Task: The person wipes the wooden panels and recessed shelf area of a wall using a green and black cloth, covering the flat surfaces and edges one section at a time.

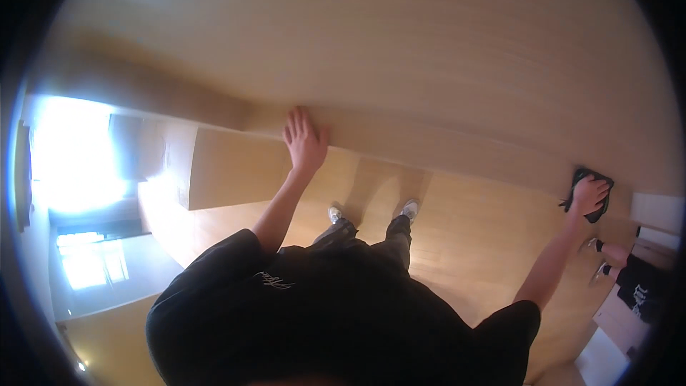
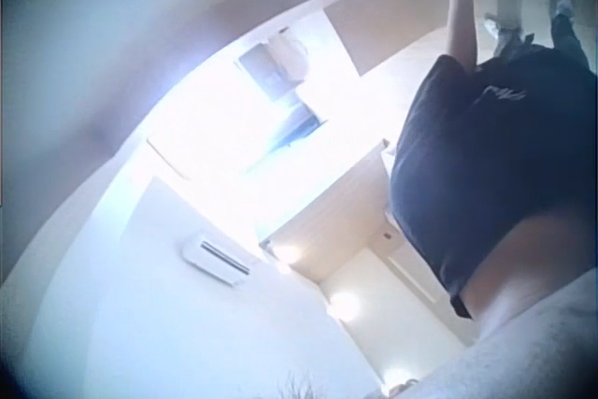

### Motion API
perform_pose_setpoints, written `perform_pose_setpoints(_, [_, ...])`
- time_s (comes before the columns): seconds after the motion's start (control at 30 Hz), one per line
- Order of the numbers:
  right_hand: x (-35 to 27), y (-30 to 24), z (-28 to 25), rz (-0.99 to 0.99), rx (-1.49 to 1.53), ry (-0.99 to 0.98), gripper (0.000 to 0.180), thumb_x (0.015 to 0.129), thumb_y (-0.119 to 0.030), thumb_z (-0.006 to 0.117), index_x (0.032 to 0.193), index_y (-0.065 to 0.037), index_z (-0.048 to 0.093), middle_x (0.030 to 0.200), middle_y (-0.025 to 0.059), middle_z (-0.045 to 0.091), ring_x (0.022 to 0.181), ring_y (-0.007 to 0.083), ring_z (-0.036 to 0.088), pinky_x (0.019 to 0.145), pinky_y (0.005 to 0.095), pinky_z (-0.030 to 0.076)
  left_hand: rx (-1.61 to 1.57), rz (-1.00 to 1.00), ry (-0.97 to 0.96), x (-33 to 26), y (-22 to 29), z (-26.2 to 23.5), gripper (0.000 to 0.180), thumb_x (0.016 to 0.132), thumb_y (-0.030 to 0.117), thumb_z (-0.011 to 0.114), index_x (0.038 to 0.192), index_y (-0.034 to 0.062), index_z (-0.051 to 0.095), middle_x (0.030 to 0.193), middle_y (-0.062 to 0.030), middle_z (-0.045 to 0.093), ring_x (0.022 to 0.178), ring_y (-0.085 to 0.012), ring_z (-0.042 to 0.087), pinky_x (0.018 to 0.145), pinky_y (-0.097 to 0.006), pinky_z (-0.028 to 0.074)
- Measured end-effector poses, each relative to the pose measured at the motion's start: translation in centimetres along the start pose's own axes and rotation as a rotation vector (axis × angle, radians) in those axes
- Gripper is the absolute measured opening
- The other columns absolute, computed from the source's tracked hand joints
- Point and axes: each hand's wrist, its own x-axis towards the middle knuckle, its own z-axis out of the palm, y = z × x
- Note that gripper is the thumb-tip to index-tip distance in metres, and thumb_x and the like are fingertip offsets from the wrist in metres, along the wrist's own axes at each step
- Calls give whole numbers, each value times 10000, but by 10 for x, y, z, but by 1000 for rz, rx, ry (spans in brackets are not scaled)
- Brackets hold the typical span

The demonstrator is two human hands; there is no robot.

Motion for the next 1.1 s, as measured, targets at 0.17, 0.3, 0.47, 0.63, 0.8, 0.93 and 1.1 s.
perform_pose_setpoints(0.17, [-69,-24,-113,-124,66,34,660,955,-431,305,1465,-11,286,1551,128,260,1423,279,261,1110,524,242,-246,295,93,-15,64,-89,559,845,274,642,1297,5,453,1415,-219,388,1365,-402,290,1102,-535,235])
perform_pose_setpoints(0.3, [-212,-104,-191,-296,161,-5,656,941,-386,410,1434,37,320,1495,226,323,1395,351,295,1108,501,263,-444,498,86,-23,33,-107,436,806,171,669,1197,40,529,1307,-171,474,1277,-374,397,1054,-478,332])
perform_pose_setpoints(0.47, [-394,-230,-210,-659,543,187,550,849,-270,543,1307,30,489,1387,225,465,1319,357,398,1066,522,305,-794,350,-19,-45,-59,-69,91,735,76,688,818,76,651,875,-74,612,841,-291,596,727,-389,496])
perform_pose_setpoints(0.63, [-524,-318,-263,-838,688,266,513,885,-271,516,1313,12,505,1382,170,493,1314,328,414,1090,495,296,-762,227,-16,-53,-157,-82,68,742,70,721,741,39,660,746,-94,607,657,-269,593,584,-355,465])
perform_pose_setpoints(0.8, [-596,-374,-304,-1192,828,226,562,861,-330,591,1306,2,497,1368,172,496,1313,318,412,1081,480,316,-720,31,66,-24,-231,-97,135,832,119,691,744,27,646,711,-93,586,607,-264,566,588,-341,482])
perform_pose_setpoints(0.93, [-587,-369,-308,-1440,840,193,614,800,-309,694,1312,-31,499,1370,149,499,1296,284,443,1049,440,369,-969,-56,258,12,-240,-129,152,874,101,648,759,1,644,717,-87,597,601,-217,584,574,-322,477])
perform_pose_setpoints(1.1, [-553,-335,-293,-1333,853,214,465,842,-247,658,1258,-61,567,1361,101,528,1266,265,484,1031,438,389,-813,83,331,53,-283,-157,155,894,58,606,771,-17,661,883,-98,646,692,-180,618,558,-306,475])
